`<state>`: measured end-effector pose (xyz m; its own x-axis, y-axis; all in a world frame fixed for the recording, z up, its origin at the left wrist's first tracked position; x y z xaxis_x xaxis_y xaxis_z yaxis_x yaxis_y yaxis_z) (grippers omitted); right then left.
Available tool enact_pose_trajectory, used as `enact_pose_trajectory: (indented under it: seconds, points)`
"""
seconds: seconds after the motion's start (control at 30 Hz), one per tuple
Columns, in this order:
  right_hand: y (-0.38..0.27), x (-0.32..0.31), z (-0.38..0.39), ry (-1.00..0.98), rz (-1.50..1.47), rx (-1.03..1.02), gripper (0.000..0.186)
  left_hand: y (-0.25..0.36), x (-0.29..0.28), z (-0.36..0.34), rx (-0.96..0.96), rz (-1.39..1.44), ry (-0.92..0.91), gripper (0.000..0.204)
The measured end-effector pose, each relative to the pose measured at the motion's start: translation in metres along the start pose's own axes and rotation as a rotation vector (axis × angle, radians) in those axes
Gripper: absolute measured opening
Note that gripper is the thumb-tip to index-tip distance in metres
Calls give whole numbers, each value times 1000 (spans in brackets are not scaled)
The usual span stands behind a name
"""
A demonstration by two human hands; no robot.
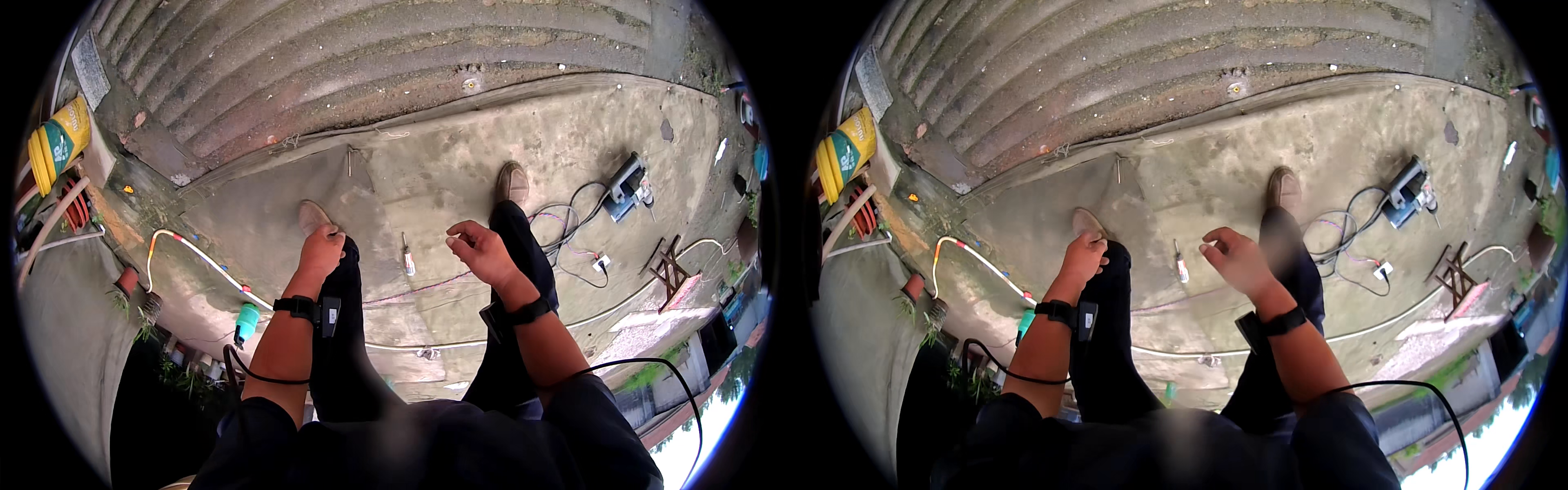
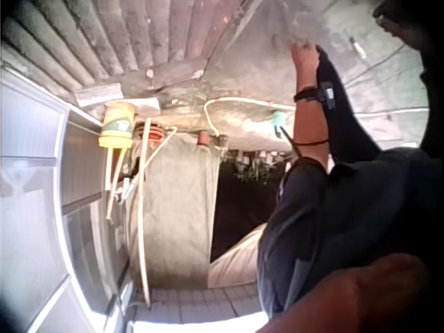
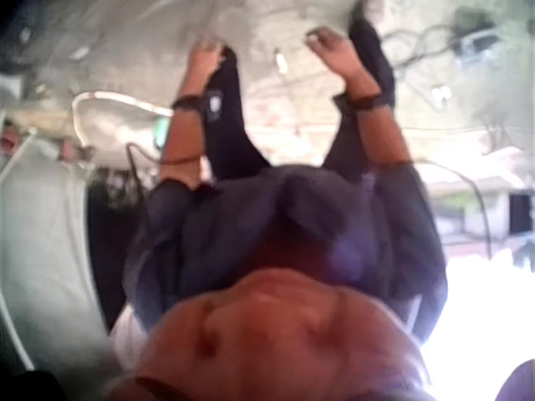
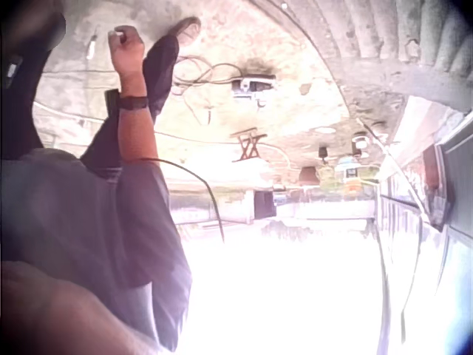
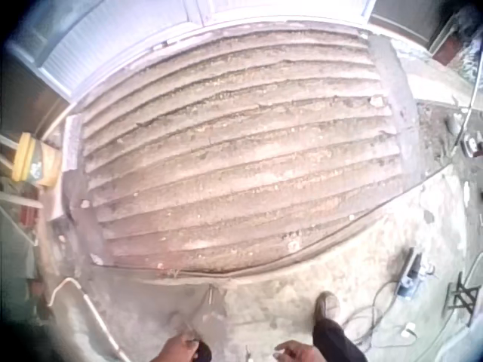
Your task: The person uses a demolition hammer to break concrete along a patio edge, marks a guideline using a pencil, and uses a chisel by hand to refine and clean the edge.
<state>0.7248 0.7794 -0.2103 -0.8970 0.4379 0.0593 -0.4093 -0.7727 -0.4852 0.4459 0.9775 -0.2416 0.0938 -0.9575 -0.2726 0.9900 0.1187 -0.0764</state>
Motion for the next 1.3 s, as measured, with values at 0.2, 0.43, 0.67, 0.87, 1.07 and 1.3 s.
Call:
enact_pose_trajectory:
  seconds: [0.2, 0.43, 0.67, 0.87, 1.07, 1.3]
  points:
    - [-54, -96, 72, 82, -200, -124, 26, 1, -5, 134, 32, -9, 84, 37]
    - [53, -251, 178, 315, -1, -136, 32, 38, 36, 243, 138, 122, 132, 32]
    - [149, -262, 320, 590, -199, 286, 28, 57, 65, 264, 248, 107, -15, 33]
    - [144, -215, 310, 534, 22, 178, 29, 7, 37, 250, 295, 84, 49, 32]
    - [-19, -186, 165, 403, 363, -145, 31, -52, 42, 217, 388, -90, 333, 32]
    - [-90, -157, -47, 240, 593, -273, 30, -69, 76, 138, 178, 193, 382, 32]
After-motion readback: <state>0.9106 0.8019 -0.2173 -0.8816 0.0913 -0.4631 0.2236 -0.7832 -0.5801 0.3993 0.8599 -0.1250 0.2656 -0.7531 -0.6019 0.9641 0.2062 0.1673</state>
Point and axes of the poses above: each hand's wrist, its own z-axis away from the middle knuckle, its own x-axis out of the palm, y = z × x, the point moved 9 cm from there along -z, towards the middle knuckle, and after that the axes turned 14 degrees about -z, right-handed, at the moved point
